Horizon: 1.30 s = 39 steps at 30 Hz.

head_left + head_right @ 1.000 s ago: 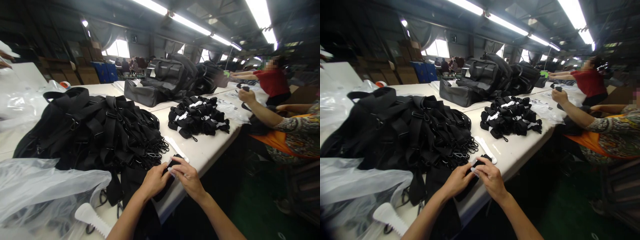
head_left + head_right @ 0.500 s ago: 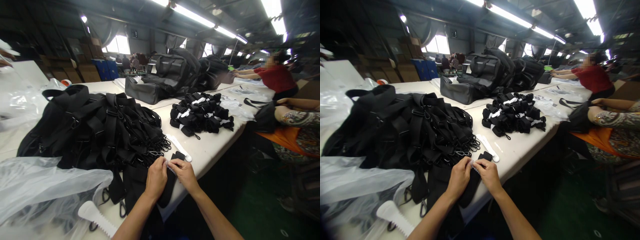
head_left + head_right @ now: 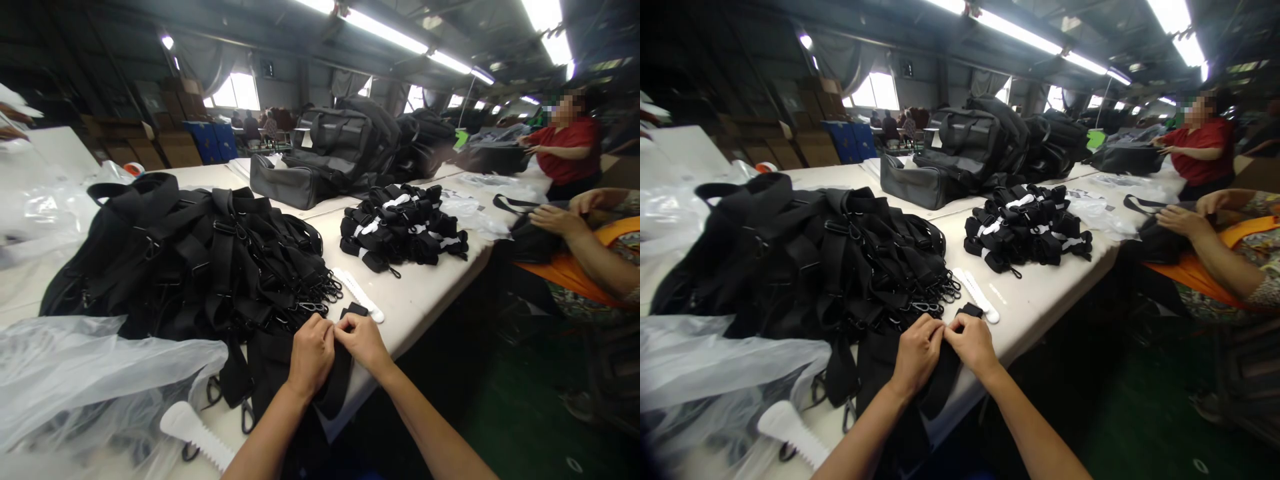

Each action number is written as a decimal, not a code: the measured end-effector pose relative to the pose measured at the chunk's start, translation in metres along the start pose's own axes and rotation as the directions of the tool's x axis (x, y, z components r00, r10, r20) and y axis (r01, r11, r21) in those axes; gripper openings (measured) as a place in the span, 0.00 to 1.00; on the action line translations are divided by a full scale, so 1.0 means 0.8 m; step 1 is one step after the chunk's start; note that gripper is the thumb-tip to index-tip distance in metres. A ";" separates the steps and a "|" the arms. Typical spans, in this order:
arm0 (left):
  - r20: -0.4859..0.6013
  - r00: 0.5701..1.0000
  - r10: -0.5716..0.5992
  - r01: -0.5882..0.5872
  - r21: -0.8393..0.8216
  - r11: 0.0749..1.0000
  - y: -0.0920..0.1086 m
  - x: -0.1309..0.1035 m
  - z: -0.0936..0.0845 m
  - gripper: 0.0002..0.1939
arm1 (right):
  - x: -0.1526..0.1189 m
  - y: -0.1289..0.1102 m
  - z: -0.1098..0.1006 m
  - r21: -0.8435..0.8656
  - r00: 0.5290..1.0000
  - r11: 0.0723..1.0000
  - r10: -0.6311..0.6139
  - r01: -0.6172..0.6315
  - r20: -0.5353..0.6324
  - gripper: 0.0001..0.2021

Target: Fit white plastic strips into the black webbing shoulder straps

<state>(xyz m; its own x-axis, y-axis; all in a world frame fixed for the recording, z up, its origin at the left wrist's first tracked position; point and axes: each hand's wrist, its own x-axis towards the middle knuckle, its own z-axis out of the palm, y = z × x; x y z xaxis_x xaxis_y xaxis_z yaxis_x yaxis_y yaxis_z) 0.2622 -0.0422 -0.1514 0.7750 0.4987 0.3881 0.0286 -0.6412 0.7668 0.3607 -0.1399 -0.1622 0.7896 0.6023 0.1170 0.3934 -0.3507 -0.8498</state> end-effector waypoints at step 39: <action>0.006 1.000 -0.029 0.029 -0.234 0.972 0.018 -0.005 0.001 0.08 | -0.054 0.003 -0.003 0.265 0.985 0.964 0.011 0.036 -0.173 0.17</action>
<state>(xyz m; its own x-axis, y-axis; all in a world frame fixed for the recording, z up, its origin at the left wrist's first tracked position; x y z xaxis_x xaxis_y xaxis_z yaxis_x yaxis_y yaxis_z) 0.2603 -0.0539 -0.1425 0.7777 0.5135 0.3627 -0.0967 -0.4723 0.8761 0.3288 -0.1689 -0.1680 0.8637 0.4649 0.1947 0.2824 -0.1262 -0.9510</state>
